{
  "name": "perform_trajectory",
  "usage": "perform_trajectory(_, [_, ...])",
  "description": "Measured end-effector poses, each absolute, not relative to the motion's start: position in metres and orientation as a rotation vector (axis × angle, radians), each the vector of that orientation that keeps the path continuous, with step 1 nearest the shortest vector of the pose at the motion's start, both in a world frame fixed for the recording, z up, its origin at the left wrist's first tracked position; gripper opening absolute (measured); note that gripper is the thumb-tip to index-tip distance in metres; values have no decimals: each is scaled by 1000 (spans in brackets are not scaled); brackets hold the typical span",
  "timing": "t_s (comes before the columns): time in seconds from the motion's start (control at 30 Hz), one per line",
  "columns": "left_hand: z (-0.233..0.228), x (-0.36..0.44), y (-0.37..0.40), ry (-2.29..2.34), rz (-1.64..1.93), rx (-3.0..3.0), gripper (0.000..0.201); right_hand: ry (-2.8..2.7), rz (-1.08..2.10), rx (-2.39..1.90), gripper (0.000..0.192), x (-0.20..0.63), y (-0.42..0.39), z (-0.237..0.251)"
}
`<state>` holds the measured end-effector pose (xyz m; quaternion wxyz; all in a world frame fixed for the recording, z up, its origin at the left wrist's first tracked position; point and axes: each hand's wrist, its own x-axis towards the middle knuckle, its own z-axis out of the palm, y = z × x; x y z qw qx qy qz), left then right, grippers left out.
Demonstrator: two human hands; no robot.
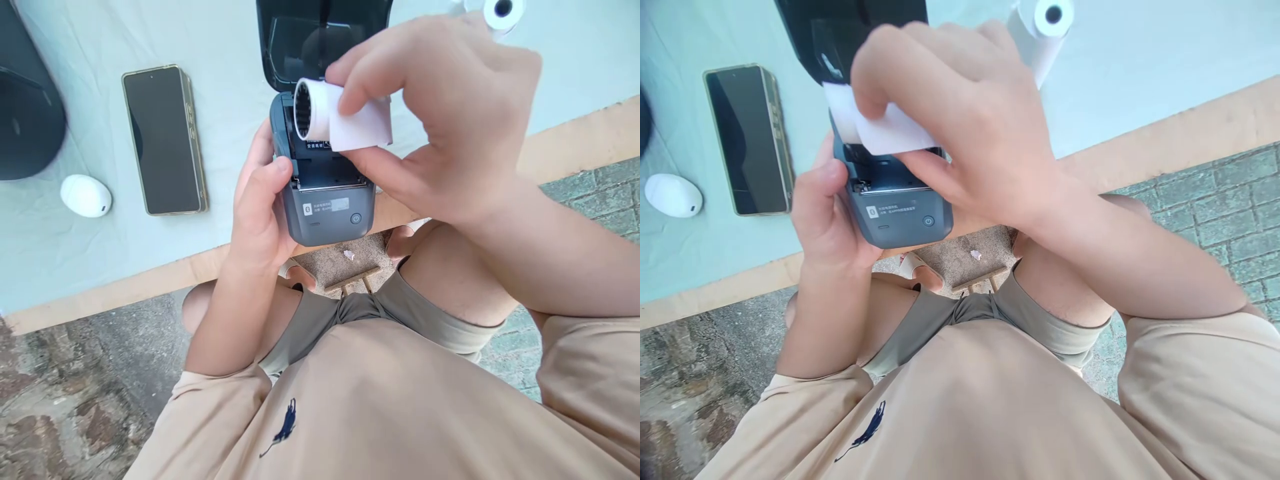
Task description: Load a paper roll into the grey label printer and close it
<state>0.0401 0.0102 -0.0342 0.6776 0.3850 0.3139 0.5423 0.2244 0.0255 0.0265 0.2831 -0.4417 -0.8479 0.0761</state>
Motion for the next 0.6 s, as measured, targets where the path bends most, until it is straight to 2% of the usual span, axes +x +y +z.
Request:
perform_trajectory(0.07, [-38,38,10,703,1222,884,32,-2317,156,-1286,30,220,29,27])
perform_trajectory(0.23, [-40,33,7,764,1194,914,43,-2363,273,-1389,29,218,33,24])
perform_trajectory(0.4, [-38,33,4,702,1208,885,35,-2309,11,-1149,41,219,24,17])
perform_trajectory(0.6, [-46,33,4,654,1257,991,42,-2296,-25,-820,31,218,16,1])
